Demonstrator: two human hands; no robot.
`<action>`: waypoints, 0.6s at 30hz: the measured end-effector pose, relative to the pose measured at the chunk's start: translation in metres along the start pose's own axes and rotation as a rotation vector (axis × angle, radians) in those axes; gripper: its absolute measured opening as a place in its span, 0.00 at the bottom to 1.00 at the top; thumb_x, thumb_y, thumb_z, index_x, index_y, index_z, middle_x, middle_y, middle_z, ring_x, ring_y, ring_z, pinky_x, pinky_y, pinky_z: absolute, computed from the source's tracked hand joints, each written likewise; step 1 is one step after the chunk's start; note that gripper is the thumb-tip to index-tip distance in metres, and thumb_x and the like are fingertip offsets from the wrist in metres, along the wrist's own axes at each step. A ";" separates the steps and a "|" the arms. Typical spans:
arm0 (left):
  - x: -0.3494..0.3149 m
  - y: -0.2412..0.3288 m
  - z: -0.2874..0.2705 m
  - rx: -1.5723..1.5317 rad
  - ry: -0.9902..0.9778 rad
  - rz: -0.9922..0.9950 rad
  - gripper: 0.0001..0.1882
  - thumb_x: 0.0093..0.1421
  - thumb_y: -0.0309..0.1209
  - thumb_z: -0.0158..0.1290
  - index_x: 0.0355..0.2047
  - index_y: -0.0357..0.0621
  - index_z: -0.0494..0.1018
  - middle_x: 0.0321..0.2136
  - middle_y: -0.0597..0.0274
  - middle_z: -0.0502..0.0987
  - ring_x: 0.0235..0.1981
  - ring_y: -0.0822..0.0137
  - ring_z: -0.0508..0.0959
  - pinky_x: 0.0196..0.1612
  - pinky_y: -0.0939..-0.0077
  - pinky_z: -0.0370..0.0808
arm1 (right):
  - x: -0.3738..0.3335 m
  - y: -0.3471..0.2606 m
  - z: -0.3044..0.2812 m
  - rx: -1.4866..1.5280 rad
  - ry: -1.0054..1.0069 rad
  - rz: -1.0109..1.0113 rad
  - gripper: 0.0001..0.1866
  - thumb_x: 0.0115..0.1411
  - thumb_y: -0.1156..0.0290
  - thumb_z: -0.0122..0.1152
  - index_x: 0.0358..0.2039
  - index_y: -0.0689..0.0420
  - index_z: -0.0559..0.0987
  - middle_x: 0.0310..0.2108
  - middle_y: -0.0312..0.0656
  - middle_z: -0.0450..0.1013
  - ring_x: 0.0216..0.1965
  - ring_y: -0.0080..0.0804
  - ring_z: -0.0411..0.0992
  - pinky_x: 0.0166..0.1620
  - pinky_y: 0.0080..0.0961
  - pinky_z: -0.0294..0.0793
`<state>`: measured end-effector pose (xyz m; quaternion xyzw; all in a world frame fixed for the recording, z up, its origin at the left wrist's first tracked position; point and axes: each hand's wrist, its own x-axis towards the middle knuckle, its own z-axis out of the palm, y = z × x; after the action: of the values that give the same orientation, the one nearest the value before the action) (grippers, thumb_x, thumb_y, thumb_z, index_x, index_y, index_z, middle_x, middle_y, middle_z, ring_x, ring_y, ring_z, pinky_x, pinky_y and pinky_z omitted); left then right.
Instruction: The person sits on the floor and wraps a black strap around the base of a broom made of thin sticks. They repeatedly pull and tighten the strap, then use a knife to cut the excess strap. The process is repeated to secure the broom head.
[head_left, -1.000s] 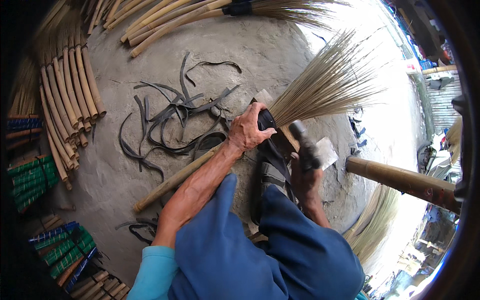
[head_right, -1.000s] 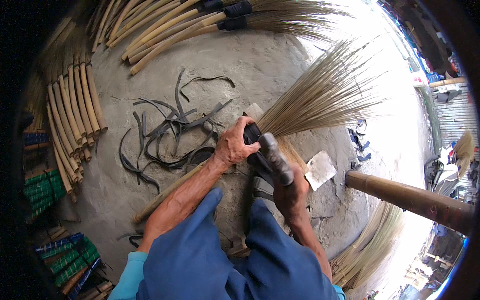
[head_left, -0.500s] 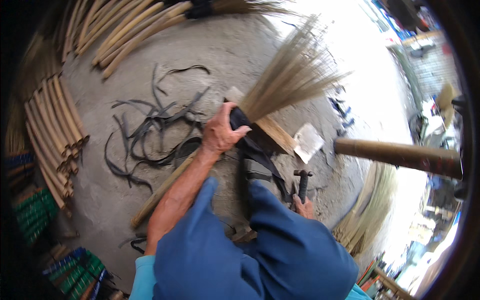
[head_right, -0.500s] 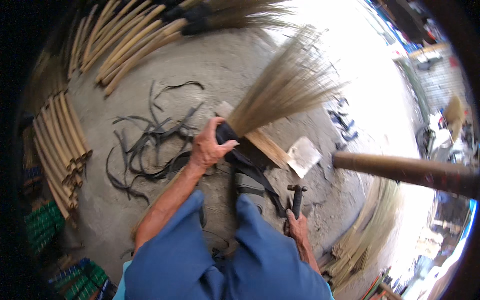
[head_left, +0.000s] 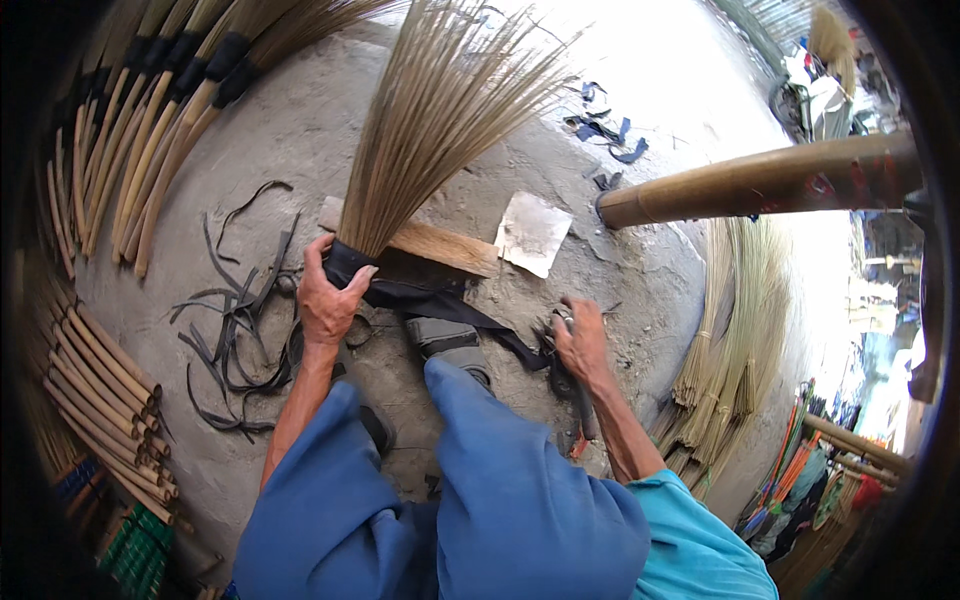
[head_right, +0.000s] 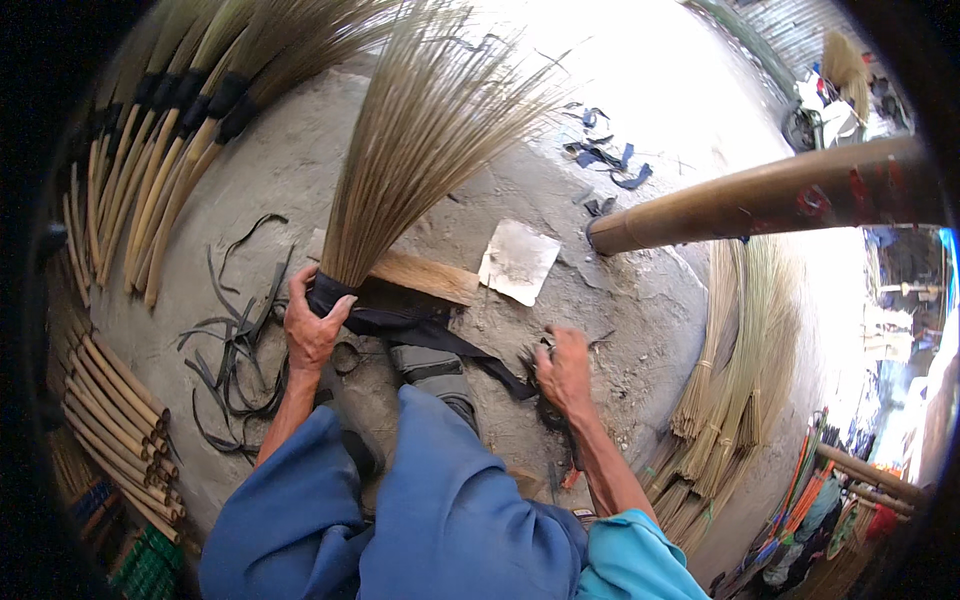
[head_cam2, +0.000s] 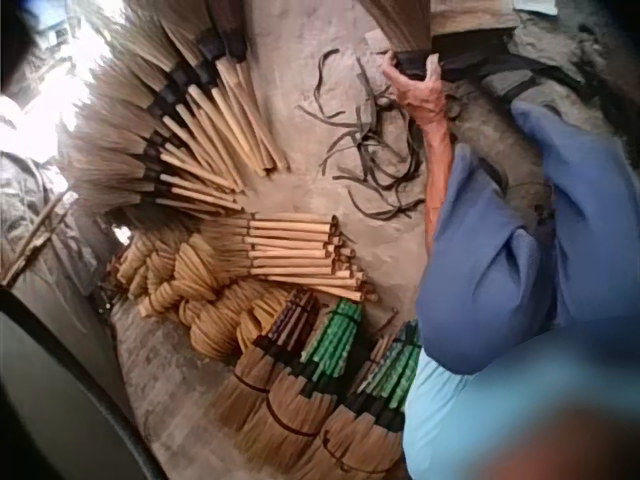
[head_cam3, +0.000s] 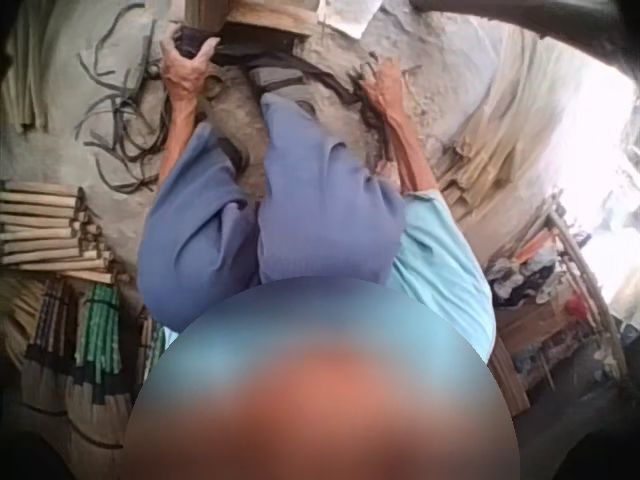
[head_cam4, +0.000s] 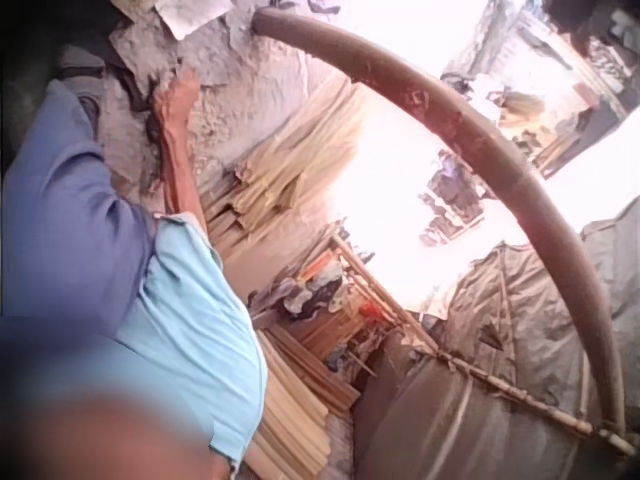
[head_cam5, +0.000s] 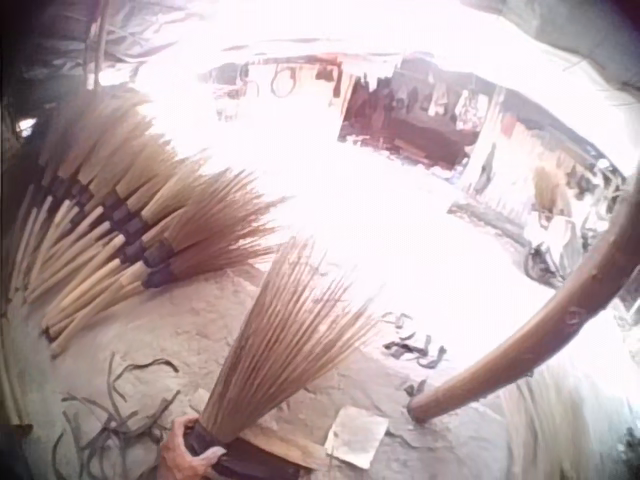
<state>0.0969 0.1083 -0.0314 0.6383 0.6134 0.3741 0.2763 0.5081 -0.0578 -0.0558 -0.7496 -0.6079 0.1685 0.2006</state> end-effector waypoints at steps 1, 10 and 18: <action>-0.001 0.001 0.000 -0.028 -0.016 -0.031 0.40 0.56 0.35 0.77 0.65 0.41 0.70 0.52 0.41 0.82 0.54 0.43 0.85 0.58 0.53 0.80 | 0.009 -0.007 0.008 0.021 0.004 -0.035 0.23 0.63 0.73 0.70 0.58 0.63 0.78 0.47 0.58 0.75 0.51 0.57 0.74 0.57 0.50 0.74; -0.004 0.000 0.006 0.083 0.001 0.061 0.40 0.57 0.34 0.76 0.66 0.41 0.69 0.54 0.42 0.81 0.55 0.43 0.83 0.60 0.53 0.79 | 0.103 -0.004 0.040 -0.002 0.225 0.037 0.24 0.62 0.74 0.71 0.59 0.63 0.78 0.52 0.55 0.71 0.57 0.56 0.71 0.60 0.49 0.72; -0.003 0.002 0.007 0.086 -0.004 0.024 0.40 0.57 0.35 0.77 0.66 0.40 0.68 0.54 0.42 0.81 0.55 0.43 0.83 0.60 0.53 0.79 | 0.174 0.021 0.045 -0.165 0.202 0.083 0.31 0.59 0.67 0.77 0.62 0.59 0.77 0.59 0.55 0.66 0.61 0.58 0.67 0.63 0.53 0.70</action>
<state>0.1040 0.1057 -0.0341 0.6578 0.6205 0.3494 0.2452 0.5393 0.1128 -0.1065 -0.8011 -0.5651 0.0495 0.1911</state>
